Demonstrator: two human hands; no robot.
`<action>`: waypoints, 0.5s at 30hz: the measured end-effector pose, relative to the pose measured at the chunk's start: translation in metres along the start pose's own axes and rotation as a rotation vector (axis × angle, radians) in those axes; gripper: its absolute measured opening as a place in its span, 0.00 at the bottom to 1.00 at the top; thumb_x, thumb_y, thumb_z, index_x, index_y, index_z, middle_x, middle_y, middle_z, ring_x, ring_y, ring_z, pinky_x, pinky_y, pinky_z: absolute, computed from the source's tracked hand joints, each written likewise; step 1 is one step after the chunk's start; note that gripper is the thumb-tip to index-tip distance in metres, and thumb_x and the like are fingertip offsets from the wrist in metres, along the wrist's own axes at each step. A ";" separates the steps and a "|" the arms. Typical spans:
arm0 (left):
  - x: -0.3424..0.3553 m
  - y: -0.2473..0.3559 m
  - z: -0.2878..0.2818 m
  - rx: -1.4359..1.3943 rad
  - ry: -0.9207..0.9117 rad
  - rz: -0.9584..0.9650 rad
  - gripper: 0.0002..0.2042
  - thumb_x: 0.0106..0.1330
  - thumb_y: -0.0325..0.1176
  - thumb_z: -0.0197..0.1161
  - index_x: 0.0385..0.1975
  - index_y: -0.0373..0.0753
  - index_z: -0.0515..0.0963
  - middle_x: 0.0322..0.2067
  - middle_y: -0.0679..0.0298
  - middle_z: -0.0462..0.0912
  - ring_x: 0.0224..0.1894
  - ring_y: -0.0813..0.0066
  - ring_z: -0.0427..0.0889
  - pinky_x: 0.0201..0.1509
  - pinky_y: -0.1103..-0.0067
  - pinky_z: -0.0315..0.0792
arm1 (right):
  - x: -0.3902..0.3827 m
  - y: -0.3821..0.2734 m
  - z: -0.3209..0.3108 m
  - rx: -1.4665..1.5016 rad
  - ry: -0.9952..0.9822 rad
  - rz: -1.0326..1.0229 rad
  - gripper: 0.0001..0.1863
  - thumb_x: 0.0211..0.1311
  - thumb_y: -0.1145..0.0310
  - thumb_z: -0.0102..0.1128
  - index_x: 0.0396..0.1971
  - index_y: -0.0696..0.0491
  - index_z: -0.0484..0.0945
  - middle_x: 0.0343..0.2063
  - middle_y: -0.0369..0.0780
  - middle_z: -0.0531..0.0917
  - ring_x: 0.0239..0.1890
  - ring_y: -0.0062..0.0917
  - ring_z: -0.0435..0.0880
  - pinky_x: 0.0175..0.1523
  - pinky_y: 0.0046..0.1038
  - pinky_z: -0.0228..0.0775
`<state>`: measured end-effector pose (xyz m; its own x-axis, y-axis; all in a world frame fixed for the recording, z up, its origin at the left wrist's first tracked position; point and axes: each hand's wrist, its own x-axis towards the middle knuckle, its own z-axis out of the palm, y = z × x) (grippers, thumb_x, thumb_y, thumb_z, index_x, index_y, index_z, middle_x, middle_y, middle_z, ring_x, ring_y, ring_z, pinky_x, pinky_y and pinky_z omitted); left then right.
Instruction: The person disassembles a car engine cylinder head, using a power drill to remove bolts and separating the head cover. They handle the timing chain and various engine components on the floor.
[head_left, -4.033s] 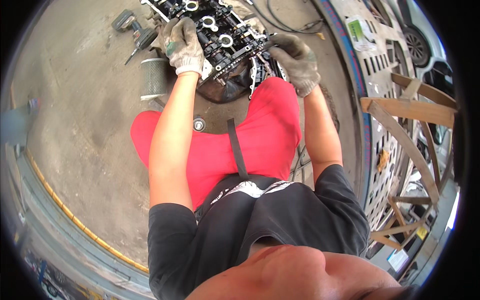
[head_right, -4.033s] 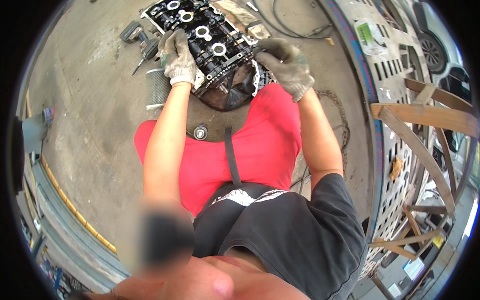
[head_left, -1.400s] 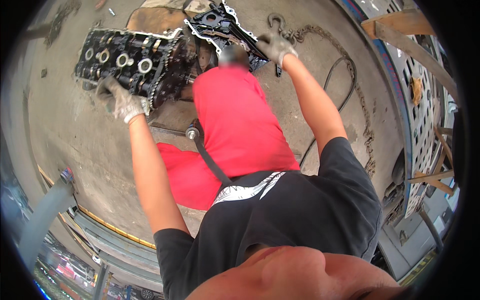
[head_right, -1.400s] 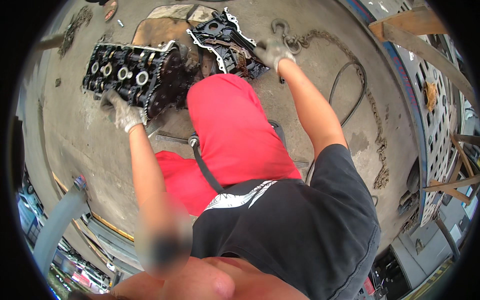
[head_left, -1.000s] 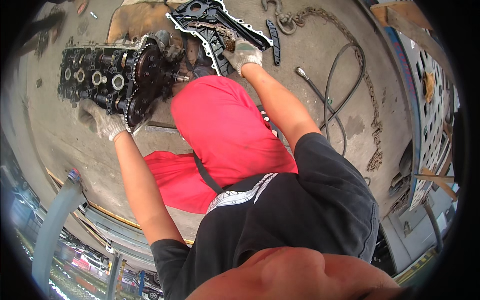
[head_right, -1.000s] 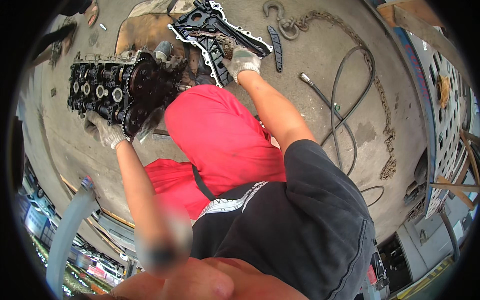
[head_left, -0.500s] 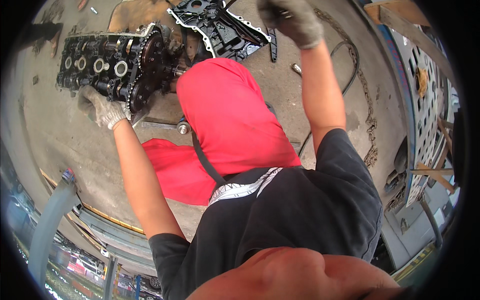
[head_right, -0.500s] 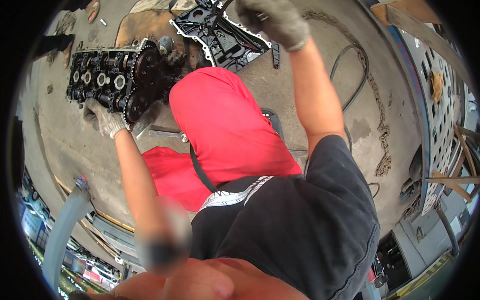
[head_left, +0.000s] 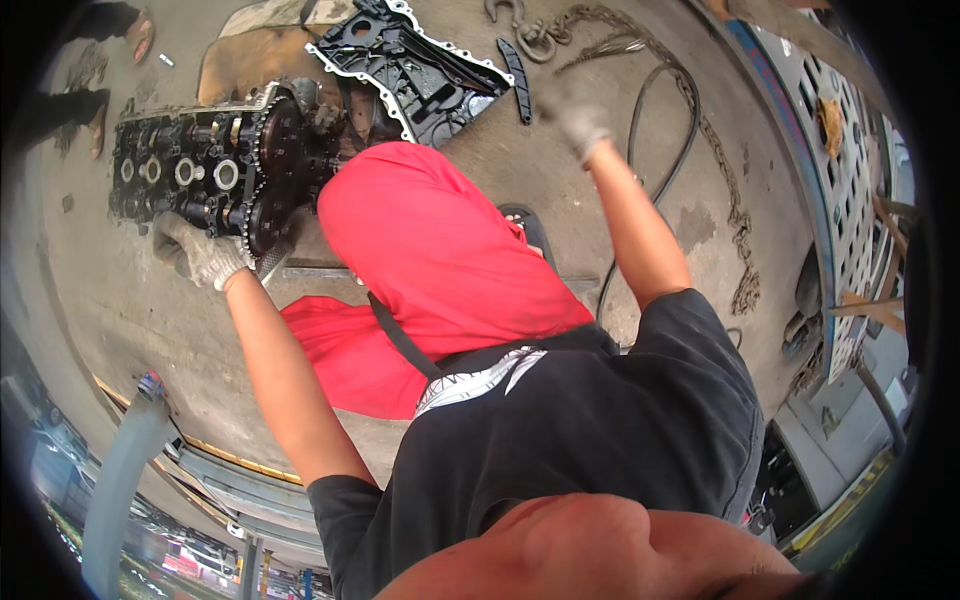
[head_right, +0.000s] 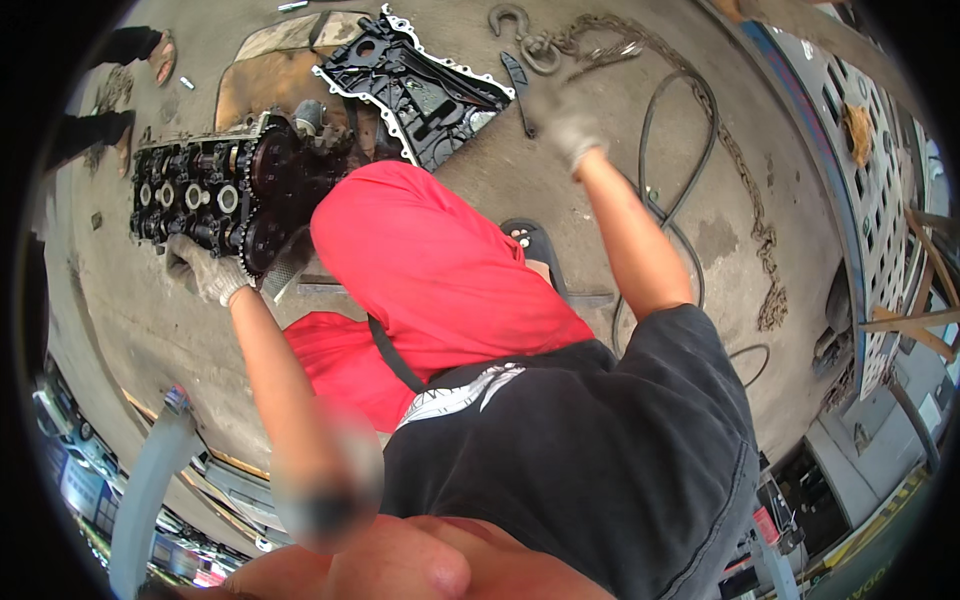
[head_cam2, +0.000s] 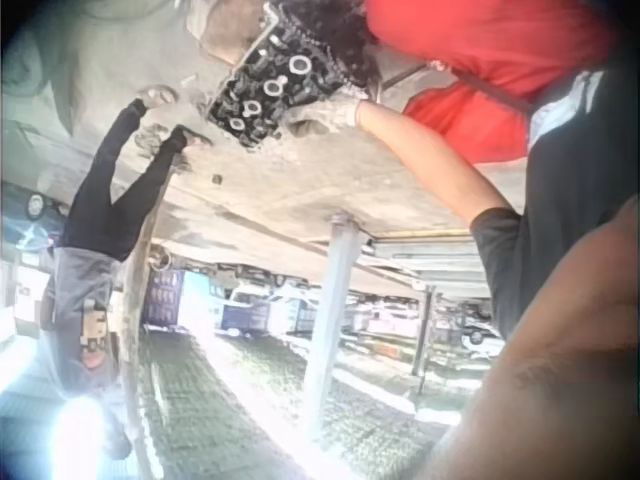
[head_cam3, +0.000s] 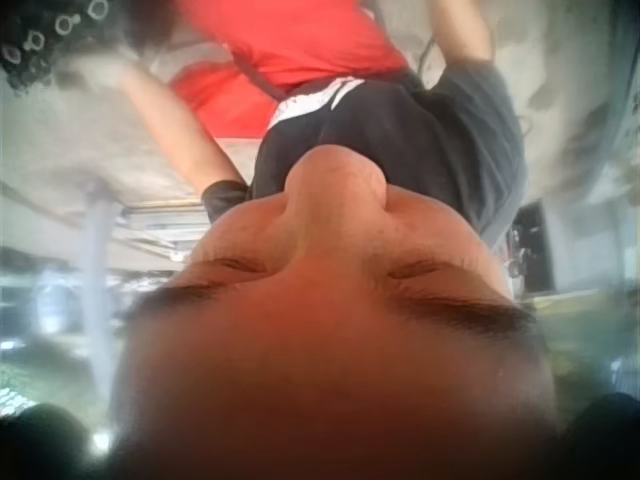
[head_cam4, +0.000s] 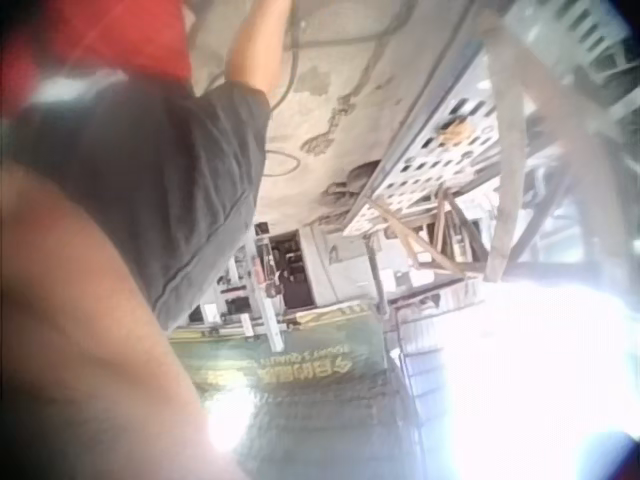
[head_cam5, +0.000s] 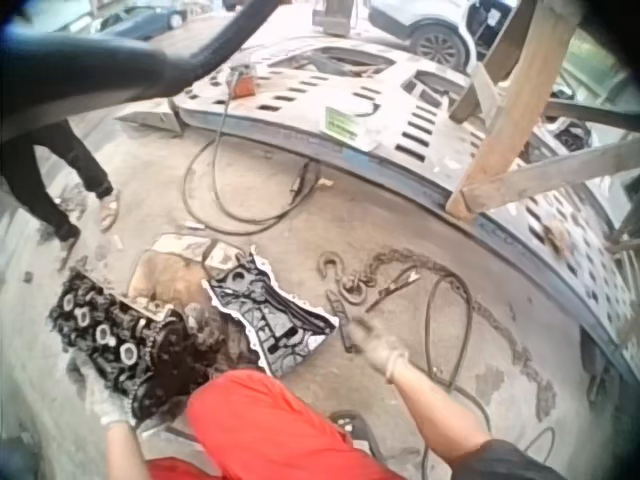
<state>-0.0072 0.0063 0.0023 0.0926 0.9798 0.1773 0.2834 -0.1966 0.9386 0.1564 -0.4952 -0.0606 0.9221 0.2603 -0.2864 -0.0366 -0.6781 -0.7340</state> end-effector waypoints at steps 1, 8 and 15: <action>0.003 0.002 0.001 0.097 0.002 -0.025 0.25 0.71 0.54 0.74 0.49 0.37 0.82 0.46 0.59 0.88 0.44 0.67 0.83 0.49 0.69 0.81 | 0.003 0.024 0.036 0.012 -0.243 0.219 0.30 0.74 0.45 0.64 0.66 0.48 0.83 0.67 0.47 0.84 0.70 0.39 0.82 0.75 0.43 0.71; 0.026 -0.027 -0.014 0.033 -0.083 0.121 0.29 0.74 0.55 0.70 0.58 0.33 0.78 0.54 0.54 0.86 0.52 0.62 0.82 0.59 0.68 0.78 | 0.031 -0.015 0.174 -0.391 -0.155 0.010 0.23 0.73 0.50 0.63 0.62 0.45 0.82 0.59 0.50 0.85 0.59 0.49 0.87 0.64 0.47 0.79; -0.003 0.003 -0.003 -0.038 -0.096 0.052 0.21 0.78 0.43 0.68 0.55 0.30 0.76 0.53 0.51 0.84 0.55 0.60 0.81 0.66 0.66 0.74 | 0.044 -0.006 0.169 -0.411 -0.210 -0.005 0.21 0.71 0.57 0.62 0.59 0.48 0.84 0.58 0.51 0.86 0.60 0.48 0.86 0.65 0.46 0.79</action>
<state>-0.0098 0.0033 0.0055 0.1980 0.9600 0.1981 0.2400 -0.2434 0.9398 0.1324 -0.3635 -0.1724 0.8222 0.3691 -0.4333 0.1625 -0.8818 -0.4428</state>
